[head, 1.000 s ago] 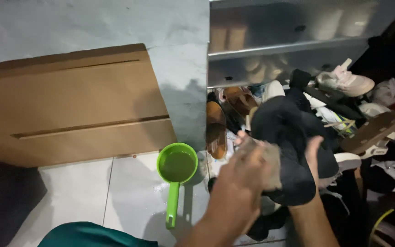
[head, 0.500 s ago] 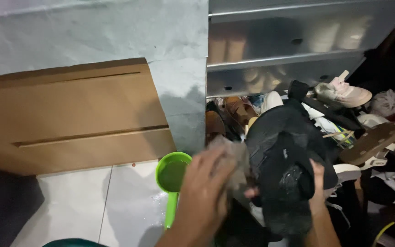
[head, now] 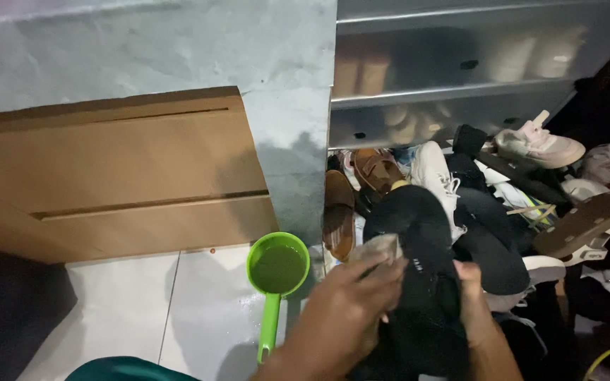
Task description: The person sits on the floor and wipes a black sneaker with a cloth dipped in a green cup of liquid. They then place the shoe on a transparent shoe rack and proceed to wipe a black slip-on shoe with the same cloth.
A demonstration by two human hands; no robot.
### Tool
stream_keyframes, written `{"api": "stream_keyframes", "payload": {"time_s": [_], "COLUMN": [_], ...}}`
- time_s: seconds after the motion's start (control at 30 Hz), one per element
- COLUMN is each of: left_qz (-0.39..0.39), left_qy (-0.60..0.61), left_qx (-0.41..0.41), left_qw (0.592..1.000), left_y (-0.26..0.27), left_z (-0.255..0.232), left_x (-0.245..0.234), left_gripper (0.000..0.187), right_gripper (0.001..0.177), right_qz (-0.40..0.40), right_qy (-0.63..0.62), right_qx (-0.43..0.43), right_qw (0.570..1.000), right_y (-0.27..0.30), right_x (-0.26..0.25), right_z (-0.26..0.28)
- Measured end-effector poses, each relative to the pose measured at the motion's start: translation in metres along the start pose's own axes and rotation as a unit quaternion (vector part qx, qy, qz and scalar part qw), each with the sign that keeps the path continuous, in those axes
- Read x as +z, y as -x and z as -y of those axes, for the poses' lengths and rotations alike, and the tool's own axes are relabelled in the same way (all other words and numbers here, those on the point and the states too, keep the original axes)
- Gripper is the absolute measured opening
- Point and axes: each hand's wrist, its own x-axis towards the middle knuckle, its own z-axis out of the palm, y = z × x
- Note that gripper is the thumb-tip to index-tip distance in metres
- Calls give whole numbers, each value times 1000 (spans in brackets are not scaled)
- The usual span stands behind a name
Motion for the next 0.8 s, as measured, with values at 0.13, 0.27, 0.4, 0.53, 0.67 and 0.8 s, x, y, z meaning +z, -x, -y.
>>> {"api": "stream_keyframes", "payload": {"time_s": [0.13,0.27,0.4,0.53,0.67,0.8], "left_qz": [109,-83,-363,-127,-34,-9], "left_qy": [37,80,139,-39,-227,-323], "left_qx": [-38,-190,-147,-60,-111,-170], "left_qw": [993,975,909,989,967,931], "left_y": [-4,-12,-22,4,1,11], "left_z": [10,14,31,40,29,15], "left_x": [-43,-67,-32,-7,13,26], "left_gripper": [43,50,31,54,50,56], "right_gripper": [56,41,38,60,47,66], "right_qz": [76,-33,46,-53,-176,-174], "right_qy": [-40,133,104,126,133,283], "right_qx": [68,74,125,69,225,51], "right_qw": [994,988,986,988,949,942], "right_y": [6,80,74,98,135,106], "right_x": [32,154,140,219,276,222], "right_z": [19,75,43,98,136,106]}}
